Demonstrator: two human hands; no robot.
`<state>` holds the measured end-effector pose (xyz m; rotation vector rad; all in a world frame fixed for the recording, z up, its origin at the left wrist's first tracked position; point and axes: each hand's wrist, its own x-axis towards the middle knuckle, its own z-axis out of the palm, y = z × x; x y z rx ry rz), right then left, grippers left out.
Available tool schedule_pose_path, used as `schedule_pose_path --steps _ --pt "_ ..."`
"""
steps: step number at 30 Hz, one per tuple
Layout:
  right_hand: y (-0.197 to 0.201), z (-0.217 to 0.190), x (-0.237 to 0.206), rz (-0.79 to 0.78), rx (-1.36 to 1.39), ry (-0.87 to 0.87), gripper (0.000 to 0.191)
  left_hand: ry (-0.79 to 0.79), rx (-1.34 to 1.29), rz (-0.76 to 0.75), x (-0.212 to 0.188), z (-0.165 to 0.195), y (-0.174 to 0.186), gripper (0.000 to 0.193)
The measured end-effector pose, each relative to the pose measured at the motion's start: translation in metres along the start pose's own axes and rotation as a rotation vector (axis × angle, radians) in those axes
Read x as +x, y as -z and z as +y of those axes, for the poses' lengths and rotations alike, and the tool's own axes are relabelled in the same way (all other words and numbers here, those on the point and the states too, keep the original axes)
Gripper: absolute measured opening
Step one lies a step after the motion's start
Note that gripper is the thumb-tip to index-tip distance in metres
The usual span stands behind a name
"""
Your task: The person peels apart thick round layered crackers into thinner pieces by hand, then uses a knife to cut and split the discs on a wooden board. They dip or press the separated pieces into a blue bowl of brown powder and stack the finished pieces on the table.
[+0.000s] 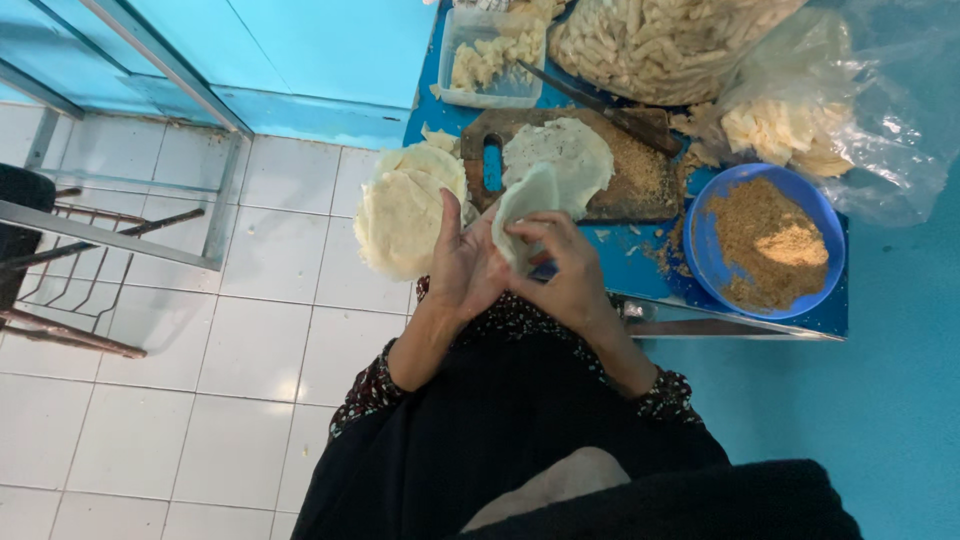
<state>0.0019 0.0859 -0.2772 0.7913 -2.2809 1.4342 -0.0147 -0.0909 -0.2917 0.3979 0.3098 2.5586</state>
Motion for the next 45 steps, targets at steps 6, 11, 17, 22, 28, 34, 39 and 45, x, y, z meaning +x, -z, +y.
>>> schedule_pose_path --steps 6,11,17,22,28,34,39,45 --pt "0.022 0.039 -0.001 0.288 0.608 -0.421 0.008 0.033 0.277 0.272 0.005 0.001 0.008 0.085" --pt "0.035 0.059 -0.007 0.327 1.161 -0.415 0.013 0.103 0.094 0.296 -0.002 -0.012 0.020 0.065" --pt "0.031 0.040 0.010 0.306 0.485 -0.397 0.030 -0.007 0.251 0.431 -0.006 -0.009 0.029 0.035" --pt "0.028 -0.002 0.004 0.168 -0.171 0.007 0.048 -0.014 0.273 0.358 0.001 -0.011 0.028 0.039" --pt "0.021 -0.014 0.003 0.056 -0.315 0.145 0.040 -0.045 0.308 0.373 0.006 -0.013 0.025 0.037" --pt "0.019 -0.011 -0.005 0.173 -0.251 0.021 0.043 -0.142 0.358 0.360 0.000 -0.019 0.039 0.027" --pt "0.018 -0.013 -0.012 0.152 0.036 -0.023 0.046 -0.188 0.527 0.337 -0.005 -0.026 0.048 0.018" --pt "0.008 -0.009 -0.017 0.271 -0.096 -0.108 0.021 -0.355 0.851 0.238 -0.001 -0.034 0.028 0.020"
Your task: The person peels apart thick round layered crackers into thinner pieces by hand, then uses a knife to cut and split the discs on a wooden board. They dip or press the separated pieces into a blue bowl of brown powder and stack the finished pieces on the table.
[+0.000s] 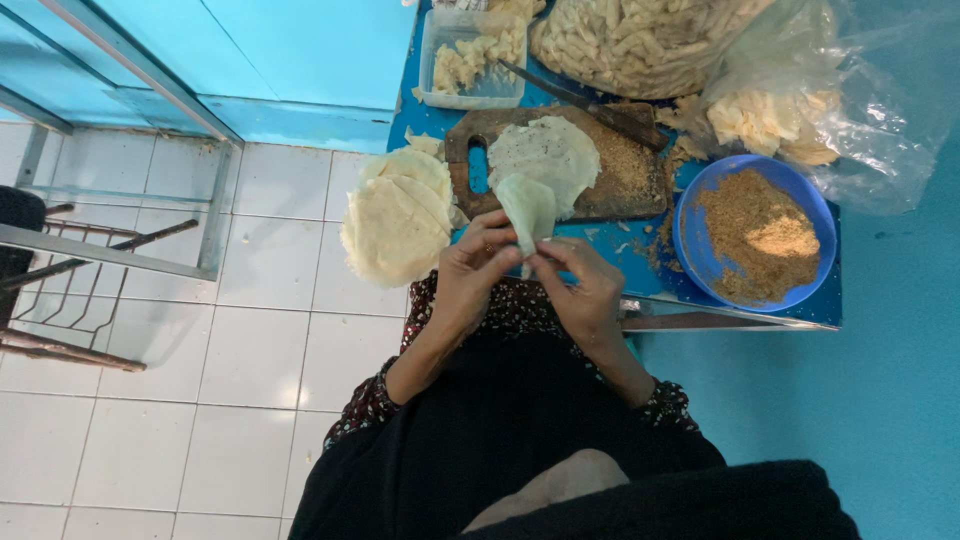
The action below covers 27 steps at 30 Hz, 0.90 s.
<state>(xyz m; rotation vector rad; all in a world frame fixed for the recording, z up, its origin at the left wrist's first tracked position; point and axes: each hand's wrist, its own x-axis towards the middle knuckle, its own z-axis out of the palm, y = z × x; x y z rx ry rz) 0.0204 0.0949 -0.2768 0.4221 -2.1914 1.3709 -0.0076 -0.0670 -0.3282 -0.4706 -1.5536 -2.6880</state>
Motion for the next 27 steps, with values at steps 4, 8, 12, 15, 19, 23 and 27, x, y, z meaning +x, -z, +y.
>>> schedule_pose_path --steps 4,8,12,15,19,23,27 --pt "0.000 0.002 0.000 -0.014 -0.064 0.072 0.017 -0.064 -0.017 0.012 -0.003 0.004 -0.015 0.028" --pt "0.003 -0.002 0.000 -0.018 -0.034 0.065 0.014 -0.160 0.191 0.016 -0.008 0.009 -0.019 0.025" --pt "0.005 -0.009 0.001 -0.011 -0.048 0.140 0.011 -0.249 0.334 0.012 -0.012 0.017 -0.020 0.020" --pt "0.007 -0.011 0.003 -0.032 -0.111 0.186 0.014 -0.125 0.199 -0.009 -0.012 0.020 -0.017 0.023" --pt "0.007 -0.004 0.002 -0.119 -0.164 0.375 0.019 -0.013 0.074 0.002 -0.007 0.015 -0.006 0.021" --pt "0.007 0.015 -0.007 -0.143 -0.012 0.226 0.018 0.005 0.107 0.071 -0.008 0.010 -0.007 0.014" --pt "0.003 0.036 -0.014 -0.040 0.805 -0.384 0.021 -0.103 0.327 -0.012 -0.019 0.016 -0.019 0.015"
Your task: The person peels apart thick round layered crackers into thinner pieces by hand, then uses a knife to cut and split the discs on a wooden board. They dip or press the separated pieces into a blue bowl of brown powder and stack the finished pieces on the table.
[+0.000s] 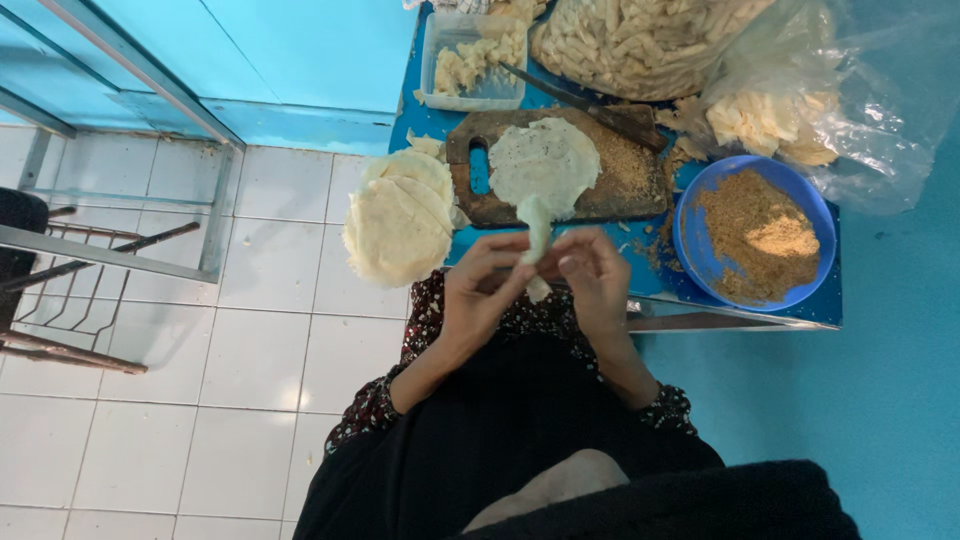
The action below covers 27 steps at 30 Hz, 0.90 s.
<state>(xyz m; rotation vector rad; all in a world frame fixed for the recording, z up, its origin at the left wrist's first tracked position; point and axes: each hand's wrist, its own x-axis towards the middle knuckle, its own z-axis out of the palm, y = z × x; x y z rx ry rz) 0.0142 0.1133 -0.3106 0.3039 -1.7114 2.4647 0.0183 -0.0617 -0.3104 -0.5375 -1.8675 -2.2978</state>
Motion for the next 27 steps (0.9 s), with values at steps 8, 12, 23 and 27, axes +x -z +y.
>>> schedule_pose_path --steps 8,12,23,27 --pt "0.001 -0.002 -0.008 -0.059 -0.524 0.237 0.023 0.081 -0.297 -0.063 0.001 -0.004 0.005 0.015" --pt "0.002 0.001 -0.009 -0.083 -0.628 0.239 0.020 0.161 -0.146 -0.008 0.000 -0.023 0.009 0.011" --pt "0.006 0.019 -0.010 -0.002 -0.269 0.060 0.023 0.208 -0.128 0.059 -0.007 -0.018 0.005 0.010" --pt "0.005 0.018 -0.008 0.047 -0.267 0.014 0.010 0.036 0.091 0.076 -0.004 -0.010 0.007 0.007"
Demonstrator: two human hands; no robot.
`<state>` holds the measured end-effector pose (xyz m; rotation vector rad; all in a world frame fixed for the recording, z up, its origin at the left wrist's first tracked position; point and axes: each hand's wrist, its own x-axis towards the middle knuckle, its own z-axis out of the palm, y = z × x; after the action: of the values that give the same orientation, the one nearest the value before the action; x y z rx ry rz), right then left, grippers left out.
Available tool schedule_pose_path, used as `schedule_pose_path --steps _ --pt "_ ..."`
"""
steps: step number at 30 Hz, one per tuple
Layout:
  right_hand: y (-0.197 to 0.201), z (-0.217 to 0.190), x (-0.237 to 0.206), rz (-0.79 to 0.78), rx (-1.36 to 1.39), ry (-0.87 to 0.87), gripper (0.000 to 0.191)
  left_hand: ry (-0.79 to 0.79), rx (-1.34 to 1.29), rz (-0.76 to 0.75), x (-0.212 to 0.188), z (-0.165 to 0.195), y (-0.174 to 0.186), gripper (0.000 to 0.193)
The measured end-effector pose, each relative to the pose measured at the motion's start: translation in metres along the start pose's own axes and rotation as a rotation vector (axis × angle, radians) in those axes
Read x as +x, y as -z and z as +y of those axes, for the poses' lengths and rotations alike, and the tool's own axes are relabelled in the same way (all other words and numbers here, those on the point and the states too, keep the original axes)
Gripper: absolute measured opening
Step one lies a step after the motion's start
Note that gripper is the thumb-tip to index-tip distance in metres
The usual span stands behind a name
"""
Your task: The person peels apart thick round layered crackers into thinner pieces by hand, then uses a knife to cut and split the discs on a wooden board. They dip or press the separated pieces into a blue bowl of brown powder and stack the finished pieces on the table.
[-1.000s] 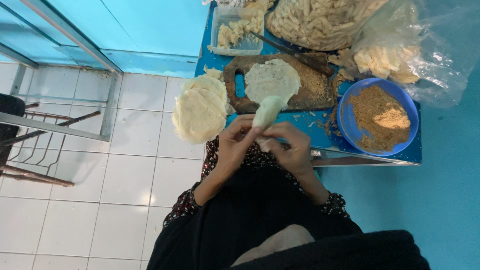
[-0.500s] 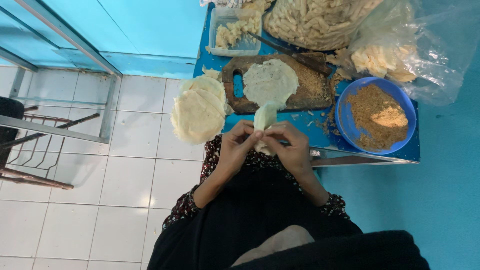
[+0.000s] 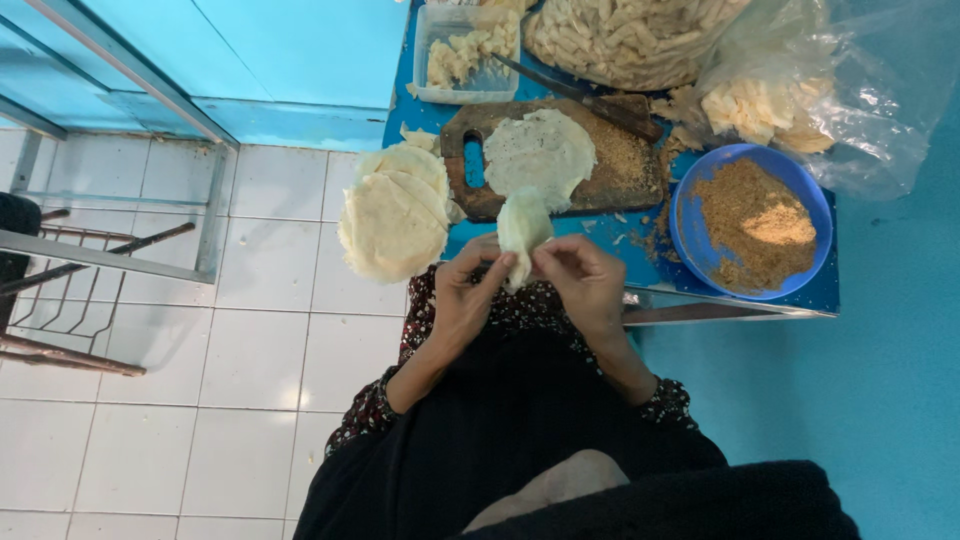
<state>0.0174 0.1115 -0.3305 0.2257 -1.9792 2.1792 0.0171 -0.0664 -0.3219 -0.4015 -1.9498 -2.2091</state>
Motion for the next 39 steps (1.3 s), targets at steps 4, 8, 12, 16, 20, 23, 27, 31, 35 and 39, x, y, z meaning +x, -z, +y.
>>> schedule_pose_path --steps 4,8,12,16,20,23,27,31,35,39 --pt "0.002 -0.005 0.001 0.011 0.091 -0.021 0.013 -0.026 0.069 0.009 0.001 0.004 0.003 0.009" --pt "0.000 -0.009 -0.006 -0.046 -0.246 0.222 0.016 -0.088 0.131 -0.039 -0.002 0.001 0.001 0.011" --pt "0.000 -0.002 -0.003 -0.018 -0.011 -0.029 0.010 -0.091 0.034 -0.042 0.001 -0.008 0.001 0.013" --pt "0.005 0.014 0.002 -0.025 0.187 -0.151 0.012 0.000 -0.152 -0.031 0.002 -0.016 0.000 0.016" --pt "0.005 0.027 -0.003 -0.043 0.088 -0.126 0.011 0.065 -0.408 -0.083 0.001 -0.019 -0.005 0.012" --pt "0.004 0.033 -0.004 -0.042 0.138 -0.098 0.009 0.056 -0.348 -0.047 0.002 -0.021 -0.007 0.010" --pt "0.003 0.034 0.002 0.004 0.482 -0.283 0.009 0.091 -0.357 0.049 0.003 -0.022 -0.006 0.009" --pt "0.005 0.031 0.002 -0.046 0.426 -0.247 0.013 0.062 -0.269 0.034 0.000 -0.017 -0.008 0.014" --pt "0.008 0.025 -0.001 -0.075 0.231 -0.053 0.017 0.025 -0.002 0.035 -0.001 -0.005 -0.011 0.018" --pt "0.007 0.022 0.000 0.034 -0.066 -0.001 0.009 -0.013 -0.033 -0.004 -0.001 0.007 -0.011 0.019"
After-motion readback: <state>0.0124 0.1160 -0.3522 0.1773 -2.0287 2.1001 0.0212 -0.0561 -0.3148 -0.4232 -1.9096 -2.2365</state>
